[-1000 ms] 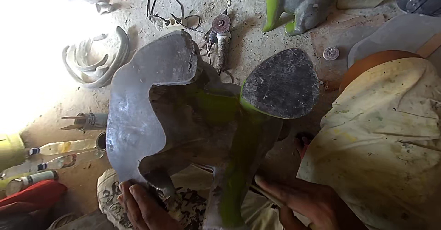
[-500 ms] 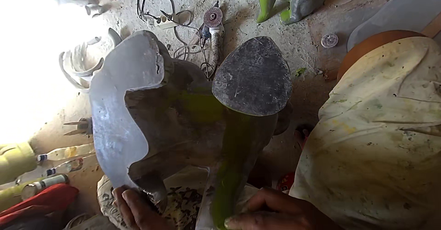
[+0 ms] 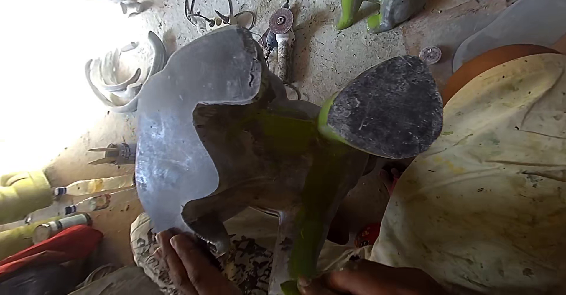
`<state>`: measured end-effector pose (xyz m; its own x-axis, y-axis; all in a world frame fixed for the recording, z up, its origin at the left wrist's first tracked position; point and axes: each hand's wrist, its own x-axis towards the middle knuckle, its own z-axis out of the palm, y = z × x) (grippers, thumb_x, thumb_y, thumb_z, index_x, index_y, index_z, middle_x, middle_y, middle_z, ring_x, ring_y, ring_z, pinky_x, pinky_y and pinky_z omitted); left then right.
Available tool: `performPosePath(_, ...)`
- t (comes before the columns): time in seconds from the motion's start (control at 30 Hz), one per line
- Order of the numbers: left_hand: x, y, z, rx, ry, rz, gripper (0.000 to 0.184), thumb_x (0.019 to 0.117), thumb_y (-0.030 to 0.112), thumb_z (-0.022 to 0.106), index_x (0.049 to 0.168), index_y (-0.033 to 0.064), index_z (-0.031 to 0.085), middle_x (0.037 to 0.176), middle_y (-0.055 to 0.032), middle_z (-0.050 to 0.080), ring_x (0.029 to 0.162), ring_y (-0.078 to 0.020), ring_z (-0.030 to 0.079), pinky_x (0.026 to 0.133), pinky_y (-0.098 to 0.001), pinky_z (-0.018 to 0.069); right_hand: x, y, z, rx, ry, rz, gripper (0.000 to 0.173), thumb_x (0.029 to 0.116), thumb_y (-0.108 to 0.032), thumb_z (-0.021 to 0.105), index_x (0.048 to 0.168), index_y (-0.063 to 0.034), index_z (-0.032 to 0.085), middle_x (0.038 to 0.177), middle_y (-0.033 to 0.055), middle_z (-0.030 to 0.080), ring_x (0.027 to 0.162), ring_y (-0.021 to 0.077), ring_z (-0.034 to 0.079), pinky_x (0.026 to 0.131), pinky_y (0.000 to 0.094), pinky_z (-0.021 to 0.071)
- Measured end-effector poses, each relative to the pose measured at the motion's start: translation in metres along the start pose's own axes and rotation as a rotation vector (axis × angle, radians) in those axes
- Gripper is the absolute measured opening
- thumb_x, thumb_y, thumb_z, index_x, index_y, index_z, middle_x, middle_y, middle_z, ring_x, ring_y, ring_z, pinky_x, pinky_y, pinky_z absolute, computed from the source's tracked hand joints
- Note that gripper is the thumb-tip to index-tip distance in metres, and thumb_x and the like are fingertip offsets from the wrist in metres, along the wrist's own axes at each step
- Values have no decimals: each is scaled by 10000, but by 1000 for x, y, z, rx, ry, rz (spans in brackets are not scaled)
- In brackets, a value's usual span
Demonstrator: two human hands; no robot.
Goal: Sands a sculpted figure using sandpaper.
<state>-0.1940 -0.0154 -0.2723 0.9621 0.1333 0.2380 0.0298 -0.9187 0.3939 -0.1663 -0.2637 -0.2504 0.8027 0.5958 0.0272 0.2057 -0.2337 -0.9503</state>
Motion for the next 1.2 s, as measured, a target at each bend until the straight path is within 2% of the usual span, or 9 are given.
performPosePath(0.17, 0, -13, 8, -53, 98, -46, 1126, 943, 770, 380, 1571, -129, 123, 1641, -364, 98, 1569, -370, 95, 1272, -443, 94, -17, 13, -8, -57, -65, -50, 327, 1020, -95, 574, 1322, -102, 698, 1181, 128, 725, 1062, 233, 711, 866, 337, 592)
performPosePath(0.3, 0, -3, 2, 26, 21, 6, 1363, 771, 958, 297, 1579, -118, 82, 1630, -404, 46, 1560, -466, 25, 1266, -548, 17, -29, 28, -12, -35, -65, -99, 313, 1000, -125, 598, 1290, -105, 715, 1219, 129, 720, 1120, 238, 700, 917, 354, 586)
performPosePath(0.6, -2, -3, 5, 60, 41, 48, 1326, 798, 943, 280, 1586, -102, 69, 1636, -391, 51, 1566, -447, 33, 1274, -534, 19, -9, 16, -5, 128, -21, -50, 334, 1006, -111, 608, 1326, -132, 701, 1235, 161, 685, 1088, 239, 702, 875, 355, 621)
performPosePath(0.8, 0, -10, 9, 82, 85, 29, 1128, 939, 817, 197, 1576, -108, 95, 1634, -390, 78, 1575, -418, 51, 1276, -491, 54, -20, 16, -9, 147, -35, -84, 307, 988, -120, 602, 1267, -60, 716, 1199, 204, 685, 1073, 279, 697, 901, 373, 596)
performPosePath(0.9, 0, -11, 9, 52, 65, 8, 1202, 882, 874, 230, 1591, -83, 71, 1654, -358, 39, 1579, -405, 14, 1279, -503, 17, -13, 20, -14, 202, 26, -73, 294, 1004, -98, 593, 1263, -80, 729, 1183, 166, 703, 1042, 227, 706, 881, 335, 611)
performPosePath(0.97, 1, -11, 10, 55, 94, -7, 1105, 947, 781, 253, 1579, -112, 98, 1639, -384, 77, 1571, -425, 64, 1278, -494, 58, -4, 20, -11, 191, 11, -48, 318, 1014, -101, 570, 1296, -108, 716, 1212, 149, 692, 1075, 215, 699, 900, 332, 613)
performPosePath(1.07, 4, -21, 18, -120, 216, -95, 865, 1051, 585, 386, 1579, -78, 215, 1647, -308, 182, 1566, -329, 152, 1269, -419, 125, 1, 18, 0, 229, 2, -32, 310, 1000, -111, 587, 1275, -107, 729, 1189, 170, 677, 1080, 233, 688, 887, 338, 609)
performPosePath(1.13, -2, -25, 11, 11, 111, 18, 1145, 904, 817, 344, 1595, -69, 124, 1658, -342, 87, 1576, -399, 76, 1281, -490, 78, -3, 18, 3, 272, 11, -41, 295, 996, -97, 592, 1253, -84, 736, 1170, 181, 676, 1068, 234, 692, 875, 329, 616)
performPosePath(1.2, -6, -30, 9, 55, 80, 83, 1503, 601, 1033, 408, 1608, -42, 111, 1662, -325, 82, 1567, -416, 74, 1269, -550, 67, -11, 20, 7, 309, 28, -65, 289, 984, -81, 606, 1241, -49, 734, 1168, 197, 678, 1069, 246, 695, 894, 333, 612)
